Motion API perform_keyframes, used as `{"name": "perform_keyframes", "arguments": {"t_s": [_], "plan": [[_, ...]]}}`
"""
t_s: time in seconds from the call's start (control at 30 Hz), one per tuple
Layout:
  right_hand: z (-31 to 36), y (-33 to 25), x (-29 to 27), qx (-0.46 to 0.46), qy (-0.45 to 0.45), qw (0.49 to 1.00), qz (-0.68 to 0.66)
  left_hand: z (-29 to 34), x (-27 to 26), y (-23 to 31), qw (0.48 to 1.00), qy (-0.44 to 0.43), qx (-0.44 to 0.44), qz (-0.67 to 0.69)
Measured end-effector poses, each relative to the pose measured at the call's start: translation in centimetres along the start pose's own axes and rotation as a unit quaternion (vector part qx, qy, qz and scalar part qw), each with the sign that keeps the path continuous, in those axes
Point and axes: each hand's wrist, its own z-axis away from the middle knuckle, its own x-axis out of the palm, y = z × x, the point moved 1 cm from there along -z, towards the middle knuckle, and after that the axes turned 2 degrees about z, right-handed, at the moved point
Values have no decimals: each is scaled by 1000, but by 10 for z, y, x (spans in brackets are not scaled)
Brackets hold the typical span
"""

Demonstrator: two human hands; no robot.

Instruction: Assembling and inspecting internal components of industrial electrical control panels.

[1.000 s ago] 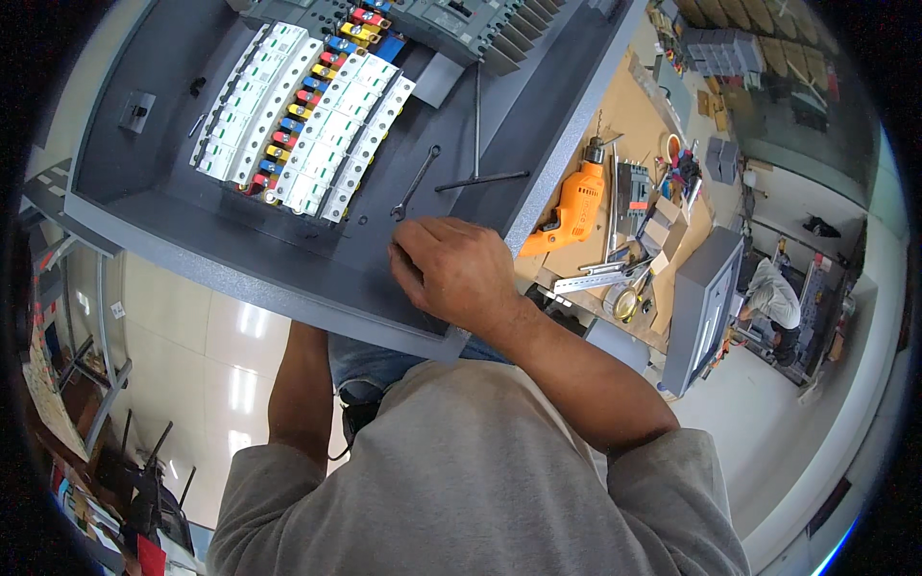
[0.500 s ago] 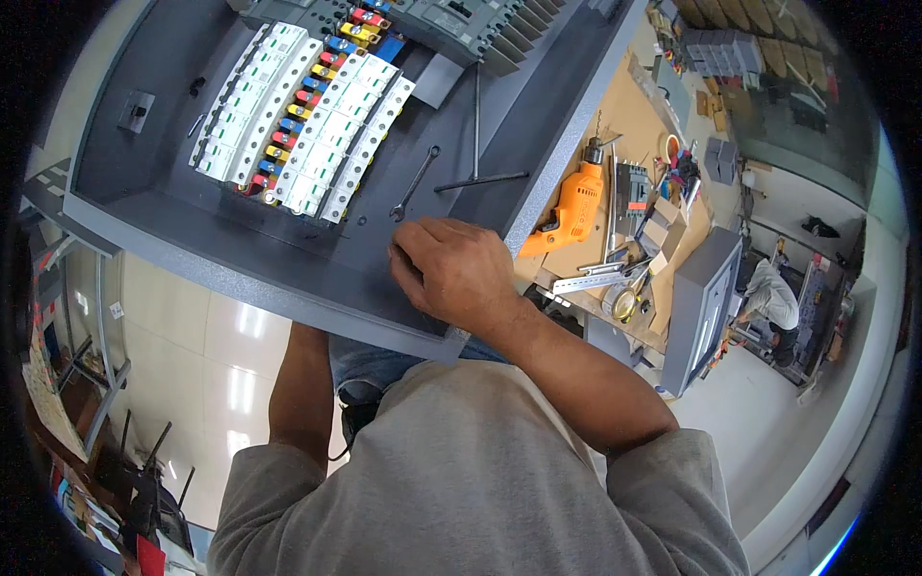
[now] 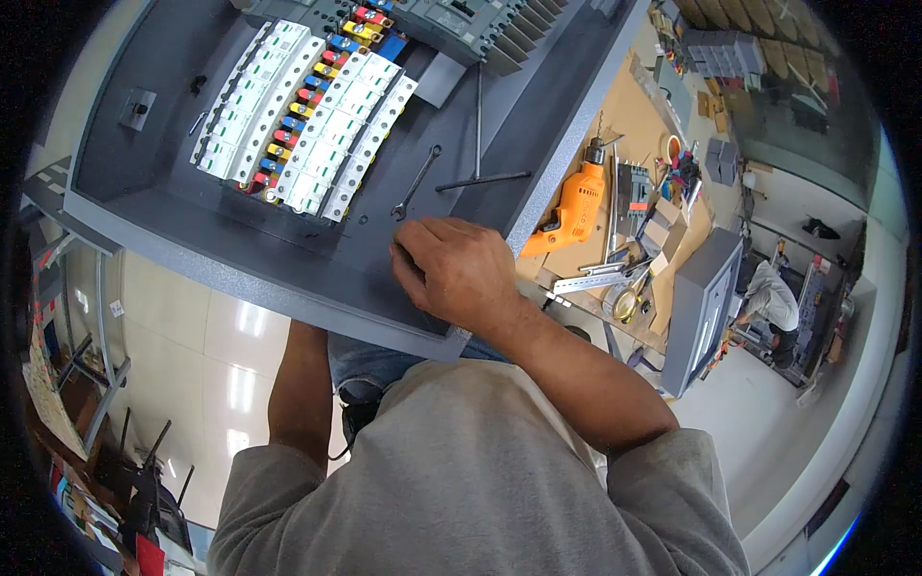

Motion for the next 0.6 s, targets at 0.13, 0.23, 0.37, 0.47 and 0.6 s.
{"name": "perform_keyframes", "arguments": {"t_s": [0.13,0.23,0.37,0.47,0.6], "plan": [[0,1,0,3,1,1000,-3,0,0,-1,1000,-5,0,5],[-1,0,-2,-1,-2,1000,-1,-6,4,0,1000,-7,3,8],[0,1,0,-2,3,1000,0,-3,2,0,1000,-11,3,12],[-1,0,0,2,-2,1000,-2,-9,5,2,1000,-13,6,14],[0,0,0,-3,8,1000,0,-7,6,-4,1000,-16,6,18]]}}
